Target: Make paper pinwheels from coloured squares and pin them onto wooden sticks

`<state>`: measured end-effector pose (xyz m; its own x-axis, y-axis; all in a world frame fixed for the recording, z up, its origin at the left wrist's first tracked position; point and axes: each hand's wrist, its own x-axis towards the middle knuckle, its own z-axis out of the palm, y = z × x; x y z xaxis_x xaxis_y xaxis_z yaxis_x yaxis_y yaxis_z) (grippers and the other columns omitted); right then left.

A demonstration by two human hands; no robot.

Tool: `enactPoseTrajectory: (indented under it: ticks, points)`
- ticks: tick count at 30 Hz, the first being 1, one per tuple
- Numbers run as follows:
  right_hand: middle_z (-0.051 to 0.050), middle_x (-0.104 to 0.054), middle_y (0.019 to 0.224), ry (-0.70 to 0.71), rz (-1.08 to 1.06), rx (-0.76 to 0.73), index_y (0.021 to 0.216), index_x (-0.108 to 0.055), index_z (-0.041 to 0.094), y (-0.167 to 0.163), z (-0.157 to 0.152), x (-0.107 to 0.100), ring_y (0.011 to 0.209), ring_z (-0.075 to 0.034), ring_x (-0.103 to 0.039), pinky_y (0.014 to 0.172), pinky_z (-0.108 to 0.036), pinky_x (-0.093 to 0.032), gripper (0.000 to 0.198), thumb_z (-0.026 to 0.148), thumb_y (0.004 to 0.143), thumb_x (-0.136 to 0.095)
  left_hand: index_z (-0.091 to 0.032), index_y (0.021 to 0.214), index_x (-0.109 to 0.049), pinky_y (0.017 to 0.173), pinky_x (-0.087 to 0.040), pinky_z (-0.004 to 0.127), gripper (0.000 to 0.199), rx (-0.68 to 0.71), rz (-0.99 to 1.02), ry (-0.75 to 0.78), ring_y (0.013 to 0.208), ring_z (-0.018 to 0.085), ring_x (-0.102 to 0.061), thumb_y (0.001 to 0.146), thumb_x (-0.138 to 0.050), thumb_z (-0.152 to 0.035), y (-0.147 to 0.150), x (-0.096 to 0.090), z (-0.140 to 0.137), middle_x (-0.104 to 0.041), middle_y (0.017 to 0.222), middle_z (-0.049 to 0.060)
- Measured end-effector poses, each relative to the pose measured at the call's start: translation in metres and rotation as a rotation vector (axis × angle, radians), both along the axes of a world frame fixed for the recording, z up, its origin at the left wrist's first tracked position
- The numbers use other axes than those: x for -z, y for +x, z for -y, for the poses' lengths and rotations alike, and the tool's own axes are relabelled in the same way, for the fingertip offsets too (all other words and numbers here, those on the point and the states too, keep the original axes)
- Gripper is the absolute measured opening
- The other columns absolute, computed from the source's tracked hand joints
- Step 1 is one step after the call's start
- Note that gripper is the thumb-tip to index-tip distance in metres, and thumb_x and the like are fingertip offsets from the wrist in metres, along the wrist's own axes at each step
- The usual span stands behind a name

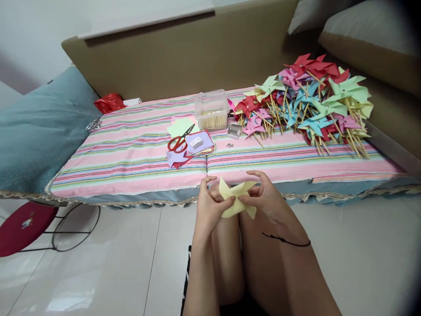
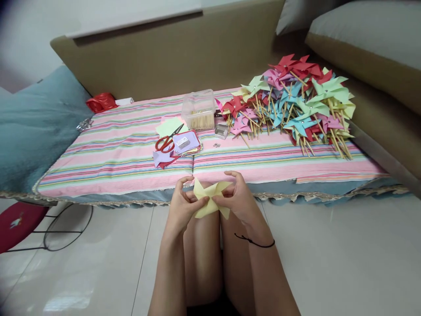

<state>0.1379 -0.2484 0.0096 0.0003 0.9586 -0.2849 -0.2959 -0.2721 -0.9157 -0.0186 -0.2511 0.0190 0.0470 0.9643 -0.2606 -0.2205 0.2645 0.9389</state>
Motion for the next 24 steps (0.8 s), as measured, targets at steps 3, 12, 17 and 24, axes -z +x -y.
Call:
enactPoseTrajectory:
  ticks: [3,12,17,24]
  points:
    - [0.004,-0.071,0.064,-0.021,-0.016,-0.066,0.117,-0.042,0.022,0.000,-0.007,-0.001,0.057,-0.018,-0.066,0.053,-0.027,-0.050,0.080,0.024,0.051,-0.086,-0.024,0.104,-0.036,0.048,-0.043,0.019,0.065,-0.024,0.037,-0.008,0.046,0.012,-0.058,0.057,-0.082,-0.024,0.000,0.002,-0.003,-0.064,0.057,-0.006]
    - [-0.003,-0.075,0.083,0.060,0.066,-0.168,0.117,-0.055,0.020,0.008,-0.052,0.001,0.074,-0.020,-0.071,0.067,-0.033,-0.055,0.059,0.036,0.066,-0.080,-0.024,0.097,-0.035,0.052,-0.051,0.025,0.068,-0.275,0.124,-0.083,0.050,0.016,-0.064,0.051,-0.086,-0.027,-0.007,0.014,-0.024,-0.070,0.063,-0.002]
    - [-0.012,-0.072,0.106,0.407,0.634,0.050,0.103,-0.069,0.017,0.019,-0.121,0.039,0.097,-0.026,-0.067,0.083,-0.044,-0.054,0.032,0.038,0.081,-0.058,-0.023,0.093,-0.041,0.049,-0.047,0.019,0.068,-0.534,0.102,-0.138,0.046,0.012,-0.061,0.045,-0.089,-0.025,-0.028,0.029,-0.040,-0.064,0.053,-0.007]
    - [-0.014,-0.068,0.108,0.537,0.900,0.063,0.097,-0.073,0.016,0.007,-0.185,0.097,0.104,-0.030,-0.061,0.097,-0.051,-0.044,0.030,0.021,0.073,-0.054,-0.023,0.094,-0.042,0.047,-0.045,0.018,0.063,-0.570,0.080,-0.201,0.046,0.011,-0.058,0.049,-0.087,-0.025,-0.037,0.037,-0.052,-0.061,0.051,-0.008]
